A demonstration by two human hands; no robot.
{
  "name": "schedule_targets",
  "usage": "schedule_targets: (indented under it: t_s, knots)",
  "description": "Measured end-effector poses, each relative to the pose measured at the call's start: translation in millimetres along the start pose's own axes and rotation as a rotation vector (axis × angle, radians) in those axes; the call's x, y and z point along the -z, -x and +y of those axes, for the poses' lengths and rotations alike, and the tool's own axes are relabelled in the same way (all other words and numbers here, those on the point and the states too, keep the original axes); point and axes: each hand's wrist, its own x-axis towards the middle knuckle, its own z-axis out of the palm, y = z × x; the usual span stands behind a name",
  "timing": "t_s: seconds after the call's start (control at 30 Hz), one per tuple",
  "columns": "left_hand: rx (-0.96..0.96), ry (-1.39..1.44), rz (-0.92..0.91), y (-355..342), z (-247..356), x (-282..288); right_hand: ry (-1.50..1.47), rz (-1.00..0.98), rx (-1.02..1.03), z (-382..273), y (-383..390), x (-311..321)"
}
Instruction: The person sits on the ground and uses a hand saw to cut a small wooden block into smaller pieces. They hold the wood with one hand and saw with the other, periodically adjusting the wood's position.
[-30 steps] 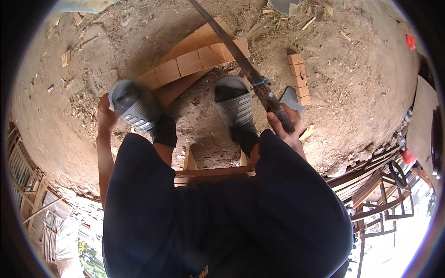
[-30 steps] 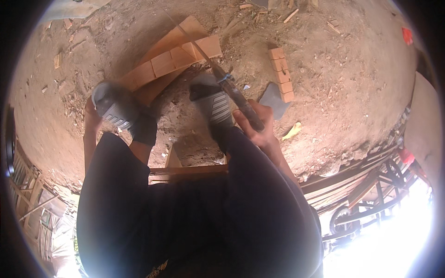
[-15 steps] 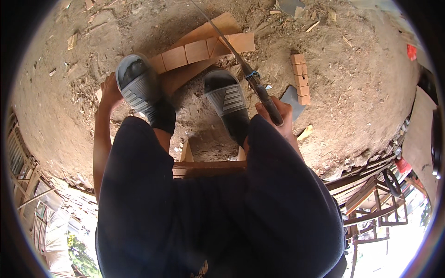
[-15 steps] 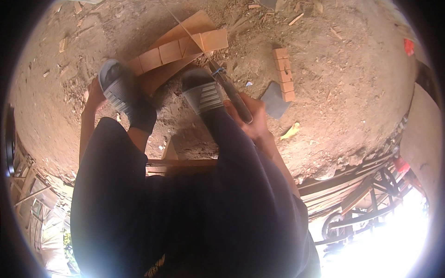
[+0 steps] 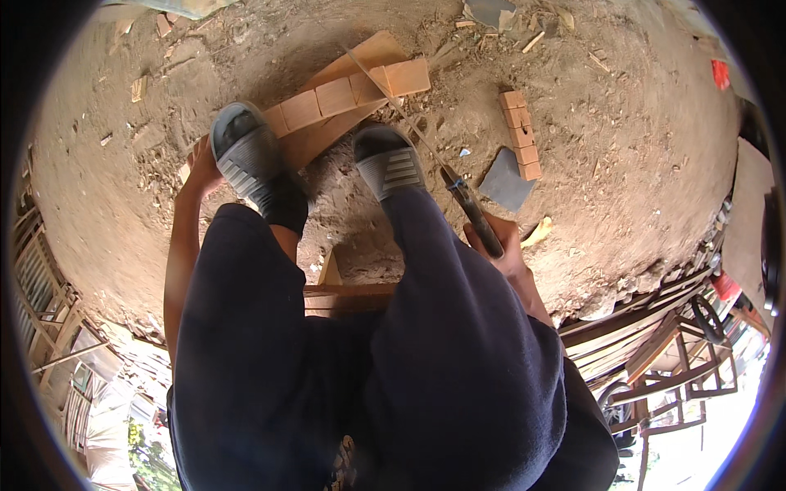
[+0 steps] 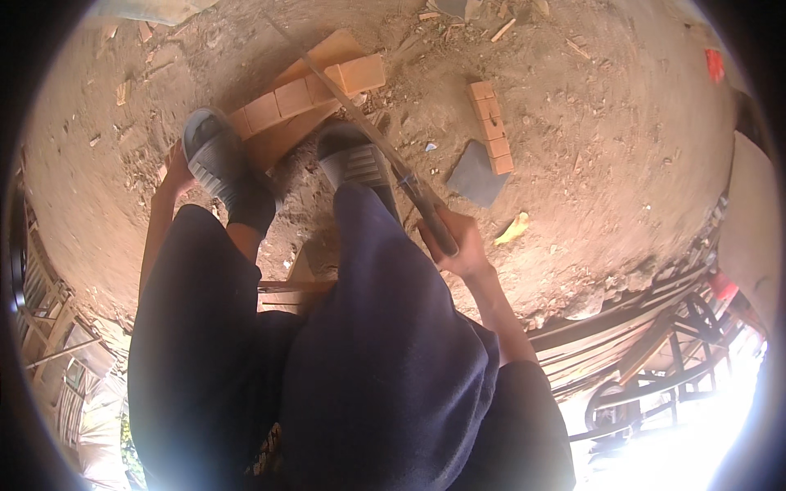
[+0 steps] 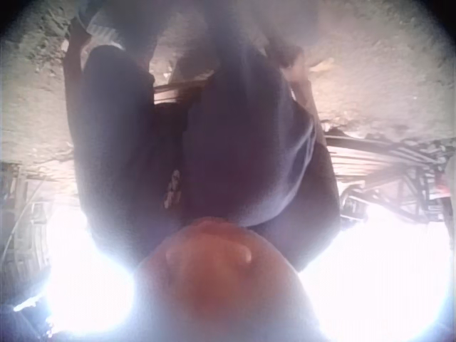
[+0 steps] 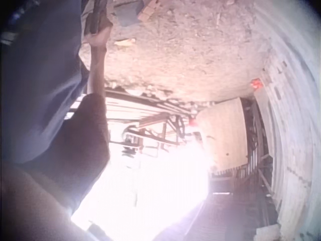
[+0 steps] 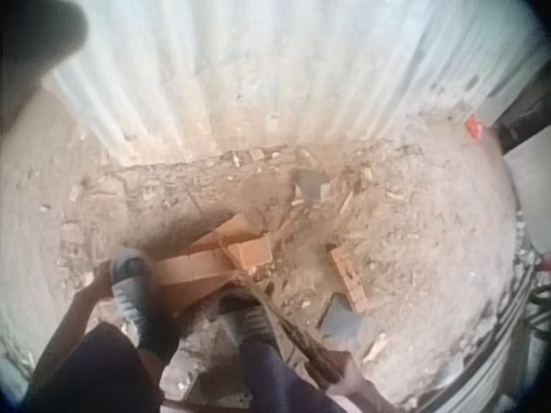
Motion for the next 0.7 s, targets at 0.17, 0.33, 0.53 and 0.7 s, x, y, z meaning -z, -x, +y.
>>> schedule_targets:
  t_s: [0.17,0.33,0.53,0.7]
  knots:
    - [0.043,-0.029,-0.012,12,12,20,-0.038,-0.037,0.054,-3,-19,14]
    - [0.062,-0.014,-0.029,10,33,25,0.01,-0.055,0.066,8,-14,22]
    - [0.13,0.018,-0.079,17,30,18,-0.065,-0.057,-0.086,-3,-16,28]
    - [0.112,0.077,-0.104,-2,-34,0,-0.292,-0.061,-0.142,-13,-23,9]
